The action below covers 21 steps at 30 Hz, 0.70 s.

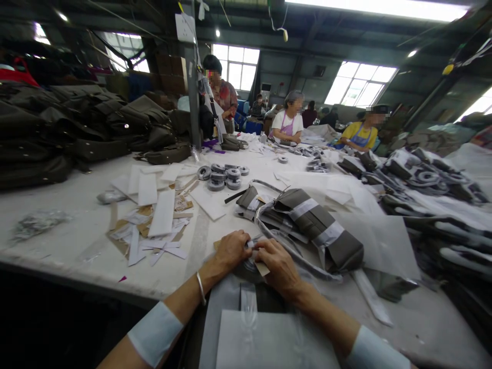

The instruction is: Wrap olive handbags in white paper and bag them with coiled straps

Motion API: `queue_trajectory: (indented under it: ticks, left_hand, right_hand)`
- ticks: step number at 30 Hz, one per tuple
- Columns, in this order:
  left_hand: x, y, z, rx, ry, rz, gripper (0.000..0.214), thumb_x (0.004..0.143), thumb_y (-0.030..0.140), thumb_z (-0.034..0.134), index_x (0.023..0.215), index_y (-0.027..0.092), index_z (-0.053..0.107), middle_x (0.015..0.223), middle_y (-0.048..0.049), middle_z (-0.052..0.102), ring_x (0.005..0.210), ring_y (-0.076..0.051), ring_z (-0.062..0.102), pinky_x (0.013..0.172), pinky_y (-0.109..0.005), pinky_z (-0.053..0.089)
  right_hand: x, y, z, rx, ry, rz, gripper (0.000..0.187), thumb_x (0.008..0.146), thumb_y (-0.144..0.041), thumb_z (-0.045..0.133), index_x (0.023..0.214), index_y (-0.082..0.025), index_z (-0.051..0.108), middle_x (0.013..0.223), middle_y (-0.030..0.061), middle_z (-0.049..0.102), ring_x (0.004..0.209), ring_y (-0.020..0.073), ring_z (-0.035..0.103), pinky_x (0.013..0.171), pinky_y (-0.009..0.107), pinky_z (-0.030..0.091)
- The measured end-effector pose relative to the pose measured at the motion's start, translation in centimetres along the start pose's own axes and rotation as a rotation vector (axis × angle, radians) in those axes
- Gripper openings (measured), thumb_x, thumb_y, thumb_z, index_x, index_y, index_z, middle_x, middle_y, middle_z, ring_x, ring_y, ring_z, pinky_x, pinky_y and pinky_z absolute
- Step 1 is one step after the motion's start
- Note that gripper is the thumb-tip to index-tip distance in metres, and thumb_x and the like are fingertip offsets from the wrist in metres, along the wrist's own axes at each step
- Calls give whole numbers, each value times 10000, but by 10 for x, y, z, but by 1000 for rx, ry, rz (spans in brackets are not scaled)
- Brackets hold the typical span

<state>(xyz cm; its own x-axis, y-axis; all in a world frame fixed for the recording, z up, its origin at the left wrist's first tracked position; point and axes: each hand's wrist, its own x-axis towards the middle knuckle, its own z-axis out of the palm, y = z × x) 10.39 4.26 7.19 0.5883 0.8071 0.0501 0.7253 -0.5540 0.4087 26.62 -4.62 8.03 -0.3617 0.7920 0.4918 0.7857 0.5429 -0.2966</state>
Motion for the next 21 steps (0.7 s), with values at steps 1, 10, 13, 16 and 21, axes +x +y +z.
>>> queue_trajectory:
  ticks: [1,10,13,16,21]
  left_hand:
    - [-1,2,-3,-14,11,-5,219,832,328,582,954,181,690,981,-102,682,944,-258,648,818,-338,475]
    - [-6,-5,-22,-358,-9,-7,235,787,343,598,928,193,711,939,-61,701,939,-231,628,853,-302,440]
    - [2,-21,-24,-560,-44,-94,318,846,436,501,876,179,686,857,-33,700,850,-200,631,766,-274,453]
    - [10,-33,-20,-763,-183,-219,527,866,605,411,726,150,637,695,-46,663,691,-204,615,648,-298,466]
    - [22,-40,-9,-1154,-507,-303,577,711,730,602,644,157,592,569,-15,614,498,-153,532,520,-289,453]
  right_hand:
    - [5,3,2,-21,18,-24,189,800,-21,552,826,-196,618,1145,108,634,1068,250,574,899,397,489]
    - [28,28,19,-160,-65,-159,119,858,-86,512,887,-187,568,867,60,648,813,205,579,768,333,468]
    - [26,27,19,-158,-7,-182,137,931,-111,445,947,-180,563,855,63,640,801,205,572,759,328,453]
    - [28,24,17,-129,83,-228,211,957,-115,407,1110,-168,542,925,79,646,861,210,580,810,338,458]
    - [29,22,15,-140,118,-284,213,973,-118,415,1138,-166,540,937,80,650,870,210,575,818,350,467]
